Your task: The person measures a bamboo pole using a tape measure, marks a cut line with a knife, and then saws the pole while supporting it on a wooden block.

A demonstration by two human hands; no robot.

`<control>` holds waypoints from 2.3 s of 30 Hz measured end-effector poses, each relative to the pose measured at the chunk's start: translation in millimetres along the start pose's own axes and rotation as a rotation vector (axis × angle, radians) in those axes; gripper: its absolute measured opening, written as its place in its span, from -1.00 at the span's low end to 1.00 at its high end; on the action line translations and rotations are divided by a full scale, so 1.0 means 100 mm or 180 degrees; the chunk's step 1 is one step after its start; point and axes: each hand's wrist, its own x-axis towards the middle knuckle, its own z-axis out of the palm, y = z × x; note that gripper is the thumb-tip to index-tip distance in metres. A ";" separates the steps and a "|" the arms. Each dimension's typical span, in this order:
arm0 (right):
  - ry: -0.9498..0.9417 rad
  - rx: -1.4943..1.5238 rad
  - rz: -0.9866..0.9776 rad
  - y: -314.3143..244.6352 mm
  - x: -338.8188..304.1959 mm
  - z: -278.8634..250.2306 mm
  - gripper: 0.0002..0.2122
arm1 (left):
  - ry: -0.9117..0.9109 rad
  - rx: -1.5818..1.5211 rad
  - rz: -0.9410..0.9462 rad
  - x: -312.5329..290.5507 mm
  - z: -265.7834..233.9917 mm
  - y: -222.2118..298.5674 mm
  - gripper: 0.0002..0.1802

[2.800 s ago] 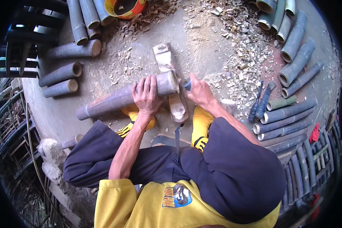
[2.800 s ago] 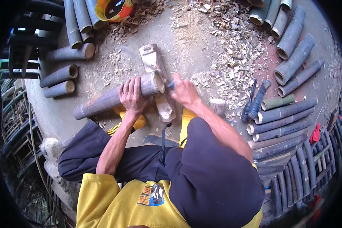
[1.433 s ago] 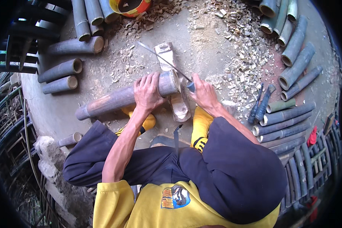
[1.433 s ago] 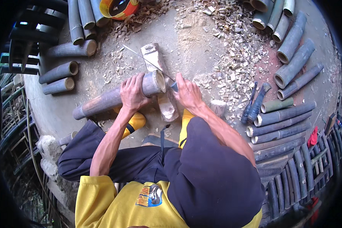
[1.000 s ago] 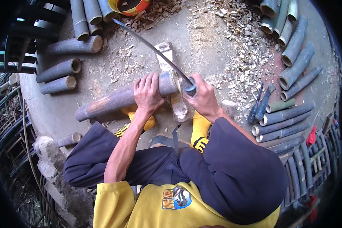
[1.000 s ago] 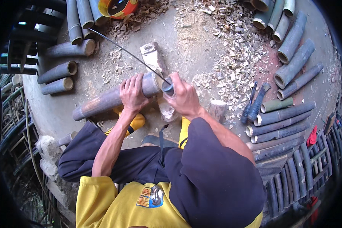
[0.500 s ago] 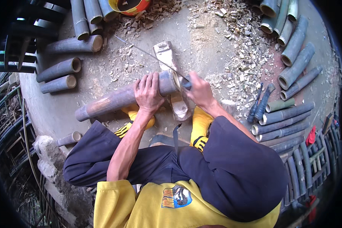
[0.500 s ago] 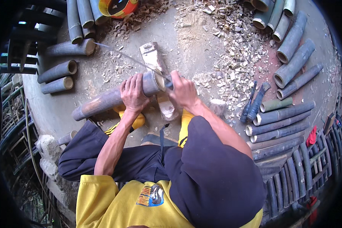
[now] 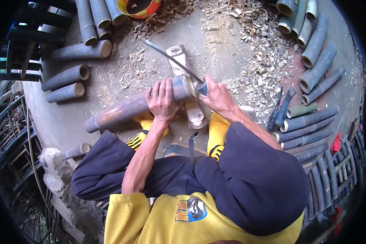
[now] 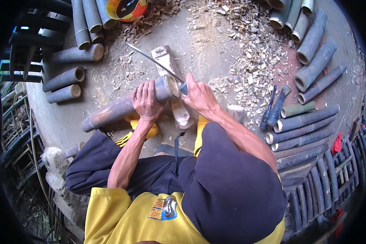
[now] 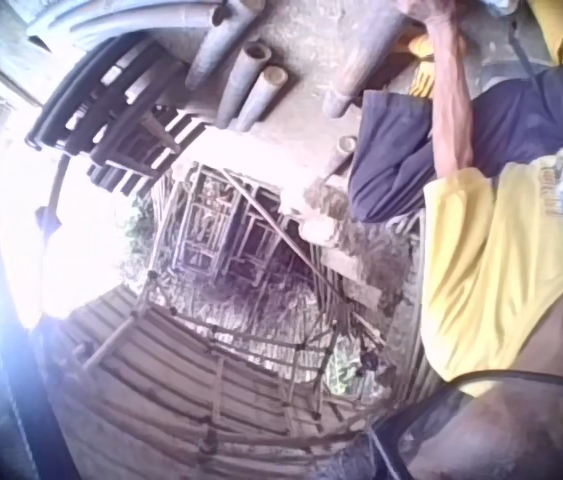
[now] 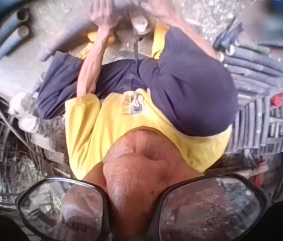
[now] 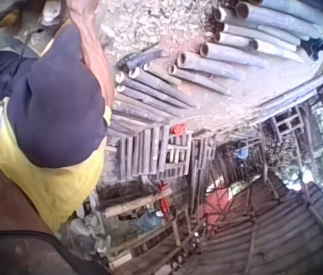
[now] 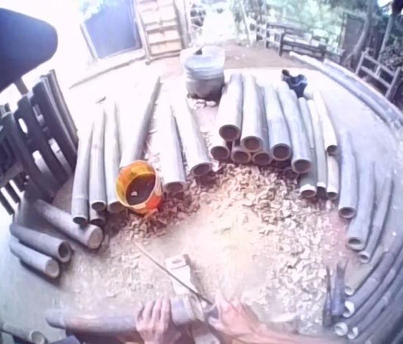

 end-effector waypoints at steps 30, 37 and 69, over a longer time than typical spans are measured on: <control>0.0054 -0.0501 0.0089 0.26 0.02 0.14 -0.77 | -0.1509 -0.0736 -0.0193 0.37 -0.21 0.01 -0.03; 0.1417 0.0678 -0.1382 -0.30 -0.11 -0.14 -0.73 | -0.0091 -0.0156 -0.0172 0.11 -0.02 0.03 -0.14; 0.1071 0.0806 -0.0769 -0.19 -0.08 -0.08 -0.74 | 0.0523 0.0327 -0.0263 -0.10 0.16 0.12 -0.30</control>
